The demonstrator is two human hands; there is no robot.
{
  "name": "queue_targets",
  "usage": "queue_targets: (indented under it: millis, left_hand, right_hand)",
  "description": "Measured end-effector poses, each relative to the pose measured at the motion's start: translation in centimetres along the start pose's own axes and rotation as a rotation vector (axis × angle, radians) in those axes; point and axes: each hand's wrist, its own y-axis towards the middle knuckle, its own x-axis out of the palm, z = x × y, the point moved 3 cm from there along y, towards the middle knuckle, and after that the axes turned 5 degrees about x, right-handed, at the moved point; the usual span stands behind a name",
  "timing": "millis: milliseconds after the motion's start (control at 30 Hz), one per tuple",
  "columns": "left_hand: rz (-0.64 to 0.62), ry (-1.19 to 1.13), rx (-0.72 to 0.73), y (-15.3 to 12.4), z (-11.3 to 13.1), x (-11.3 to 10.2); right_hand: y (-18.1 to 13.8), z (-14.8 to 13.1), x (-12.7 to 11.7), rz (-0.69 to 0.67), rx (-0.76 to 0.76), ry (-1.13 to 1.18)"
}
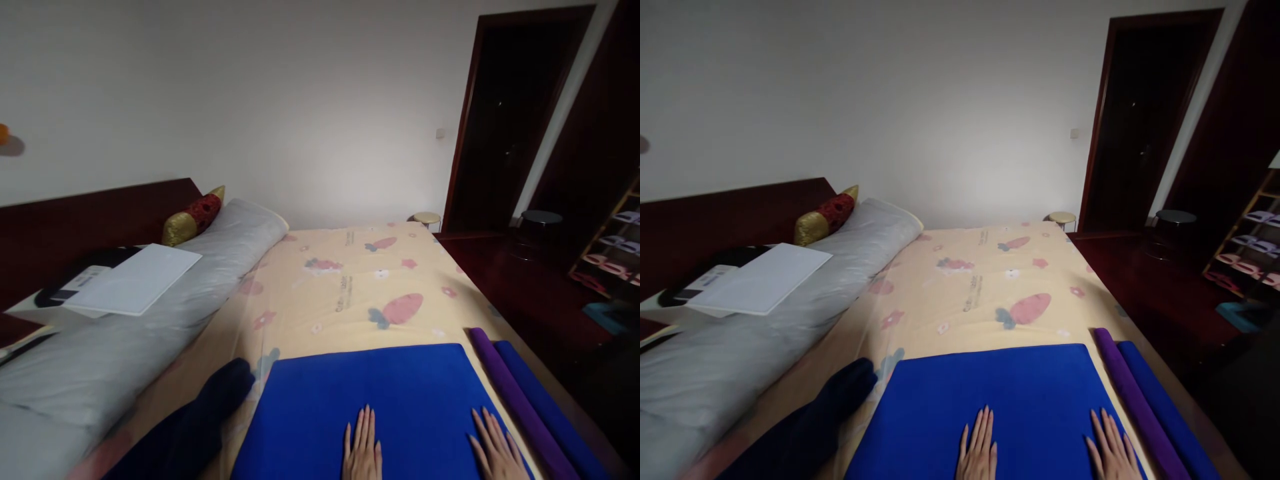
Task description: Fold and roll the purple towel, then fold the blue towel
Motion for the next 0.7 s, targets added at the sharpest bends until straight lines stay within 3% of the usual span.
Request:
queue_targets:
  millis: [67,133,233,367,467,567,700]
  left_hand:
    - [-0.007,0.006,-0.001,0.0,0.1,-0.1]
    - [0.003,0.016,0.002,0.0,0.1,0.0]
    - [0.042,0.031,0.011,-0.2,-0.1,0.8]
    - [0.115,0.038,0.026,-0.3,-0.8,2.6]
    - [0.119,0.037,0.028,-0.2,-1.3,3.9]
    - [0.073,0.025,0.027,-0.1,-1.3,4.2]
    - [0.039,0.016,0.057,-0.1,-1.0,2.3]
  right_hand:
    - [-0.5,1.4,-0.4,0.032,-0.023,-0.006]
    - [0.0,0.2,-0.7,0.096,0.053,0.005]
    - [2.3,-5.5,-0.9,0.189,0.173,0.038]
    - [5.3,-15.7,0.4,0.056,-0.004,0.131]
    - [6.1,-20.2,2.1,-0.068,-0.128,0.227]
    - [5.9,-21.4,3.5,-0.119,-0.167,0.256]
    - [5.4,-21.1,4.2,-0.140,-0.146,0.243]
